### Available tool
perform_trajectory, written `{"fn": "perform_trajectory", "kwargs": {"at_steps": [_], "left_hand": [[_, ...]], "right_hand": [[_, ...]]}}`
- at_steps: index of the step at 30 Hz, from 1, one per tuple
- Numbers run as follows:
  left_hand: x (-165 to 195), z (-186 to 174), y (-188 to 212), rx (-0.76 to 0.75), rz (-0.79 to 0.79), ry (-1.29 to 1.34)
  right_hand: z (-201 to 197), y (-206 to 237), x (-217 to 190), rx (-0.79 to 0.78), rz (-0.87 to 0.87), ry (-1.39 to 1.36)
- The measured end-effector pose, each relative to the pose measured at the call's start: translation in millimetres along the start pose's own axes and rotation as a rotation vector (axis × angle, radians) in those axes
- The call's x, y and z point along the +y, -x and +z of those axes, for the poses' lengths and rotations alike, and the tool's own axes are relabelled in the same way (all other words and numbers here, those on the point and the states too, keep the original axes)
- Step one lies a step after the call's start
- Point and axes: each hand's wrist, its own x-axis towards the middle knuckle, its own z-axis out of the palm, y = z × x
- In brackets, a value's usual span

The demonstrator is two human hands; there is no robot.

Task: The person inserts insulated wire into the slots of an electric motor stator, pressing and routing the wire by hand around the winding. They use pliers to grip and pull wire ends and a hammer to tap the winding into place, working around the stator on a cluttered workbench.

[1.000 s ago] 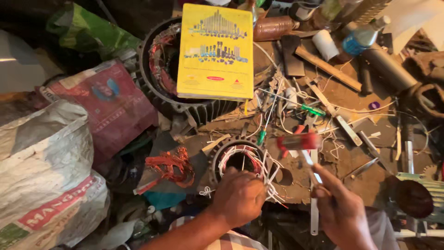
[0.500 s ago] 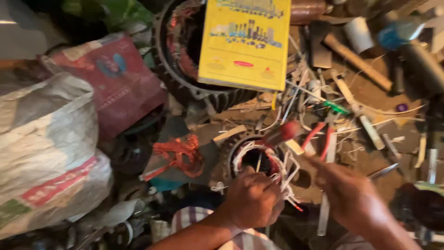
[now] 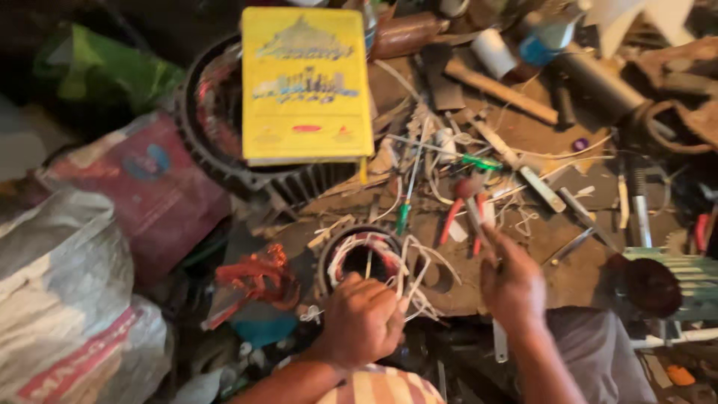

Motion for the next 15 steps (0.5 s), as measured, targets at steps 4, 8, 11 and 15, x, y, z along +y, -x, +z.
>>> {"fn": "perform_trajectory", "kwargs": {"at_steps": [4,8,11,15], "left_hand": [[2.5,-3.4,-7.3,-0.025,-0.007,-0.018],[3.3,0.4,-6.0,-0.034,0.010,-0.054],[0.5,2.9,-5.6,-0.031,0.017,-0.075],[-1.8,2.2,-3.5,-0.047,0.034,-0.077]], "right_hand": [[34.2,15.1,47.1,-0.040,0.020,0.179],[62.3,25.2,74.1,-0.207,-0.010,0.269],[76.5,5.4,81.5,-0.165,-0.113,0.247],[80.1,-73.1,97.1,-0.085,-0.142,0.294]]}}
